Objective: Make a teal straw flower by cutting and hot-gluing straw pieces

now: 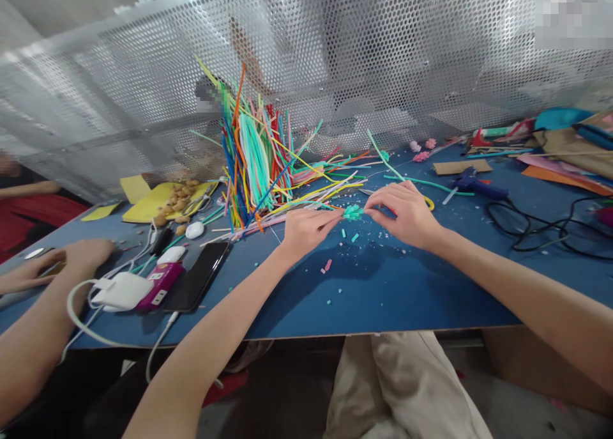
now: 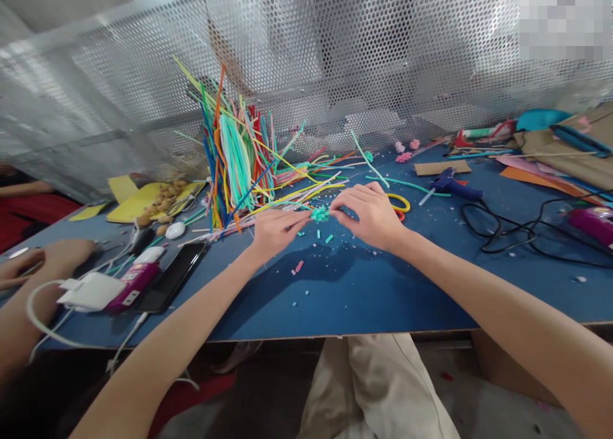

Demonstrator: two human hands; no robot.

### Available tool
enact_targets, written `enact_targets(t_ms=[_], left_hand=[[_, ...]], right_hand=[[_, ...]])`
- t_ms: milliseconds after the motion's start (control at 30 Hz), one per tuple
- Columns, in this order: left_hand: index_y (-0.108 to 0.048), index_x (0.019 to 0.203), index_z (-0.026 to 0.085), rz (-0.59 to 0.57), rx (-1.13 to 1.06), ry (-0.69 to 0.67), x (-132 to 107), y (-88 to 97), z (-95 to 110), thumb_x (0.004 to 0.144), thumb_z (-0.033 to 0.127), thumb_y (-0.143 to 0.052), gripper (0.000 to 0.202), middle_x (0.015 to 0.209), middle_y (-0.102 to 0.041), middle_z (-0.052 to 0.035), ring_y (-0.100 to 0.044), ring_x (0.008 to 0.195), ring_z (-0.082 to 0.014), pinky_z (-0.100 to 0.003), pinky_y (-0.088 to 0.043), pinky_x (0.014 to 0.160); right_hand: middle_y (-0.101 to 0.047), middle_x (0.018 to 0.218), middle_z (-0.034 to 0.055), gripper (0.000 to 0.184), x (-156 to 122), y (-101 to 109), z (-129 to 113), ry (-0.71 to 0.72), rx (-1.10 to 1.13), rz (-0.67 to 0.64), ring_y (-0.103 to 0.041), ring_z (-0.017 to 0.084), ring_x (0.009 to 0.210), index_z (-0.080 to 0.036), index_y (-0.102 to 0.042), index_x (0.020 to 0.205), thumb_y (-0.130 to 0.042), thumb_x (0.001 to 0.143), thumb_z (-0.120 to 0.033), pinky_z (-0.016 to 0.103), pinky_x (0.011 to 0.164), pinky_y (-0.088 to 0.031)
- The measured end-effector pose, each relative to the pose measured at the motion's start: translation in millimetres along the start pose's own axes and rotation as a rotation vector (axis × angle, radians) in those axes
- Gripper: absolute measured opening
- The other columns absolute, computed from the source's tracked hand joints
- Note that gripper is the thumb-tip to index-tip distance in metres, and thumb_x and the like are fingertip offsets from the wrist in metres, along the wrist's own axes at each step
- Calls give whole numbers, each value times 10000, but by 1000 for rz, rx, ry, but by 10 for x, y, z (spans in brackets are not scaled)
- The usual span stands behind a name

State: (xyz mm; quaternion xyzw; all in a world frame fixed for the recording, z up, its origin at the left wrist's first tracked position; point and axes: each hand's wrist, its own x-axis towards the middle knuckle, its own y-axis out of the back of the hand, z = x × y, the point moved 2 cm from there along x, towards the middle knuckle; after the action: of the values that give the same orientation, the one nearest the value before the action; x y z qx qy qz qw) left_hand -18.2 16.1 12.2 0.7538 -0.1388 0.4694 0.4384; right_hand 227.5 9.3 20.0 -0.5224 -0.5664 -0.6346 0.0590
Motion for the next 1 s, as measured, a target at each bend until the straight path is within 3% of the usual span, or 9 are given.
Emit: enact_targets(t_ms=[267,600,1000], left_hand=[[-793,1000,261,-8,-13,16,-25,-18,17,903,285,-740,113,803,-792,53,-728,643,-84,-221,-462,575],[-787,1046,298,-65,19,26,-63,-30,10,938,334,-694,147,840,-798,48,-727,659,-85,-211,-475,602],[-764,1084,293,-35,-8,-18,-50,-3,34,925,264,-708,171,887,-801,49,-728,662,-88,-221,-504,606]], right_hand=[[-740,860,-24,124,-7,-27,-23,6,-11,77,-640,160,806,-237,-592,831,-581,954,-252,369,804,-356],[-743,889,-20,115,-23,-54,-65,41,-65,163,-655,167,845,-232,-555,820,-601,921,-204,376,823,-382],[-752,900,-32,130,-31,-42,-143,61,-78,195,-664,167,872,-235,-544,815,-609,901,-161,390,845,-391]])
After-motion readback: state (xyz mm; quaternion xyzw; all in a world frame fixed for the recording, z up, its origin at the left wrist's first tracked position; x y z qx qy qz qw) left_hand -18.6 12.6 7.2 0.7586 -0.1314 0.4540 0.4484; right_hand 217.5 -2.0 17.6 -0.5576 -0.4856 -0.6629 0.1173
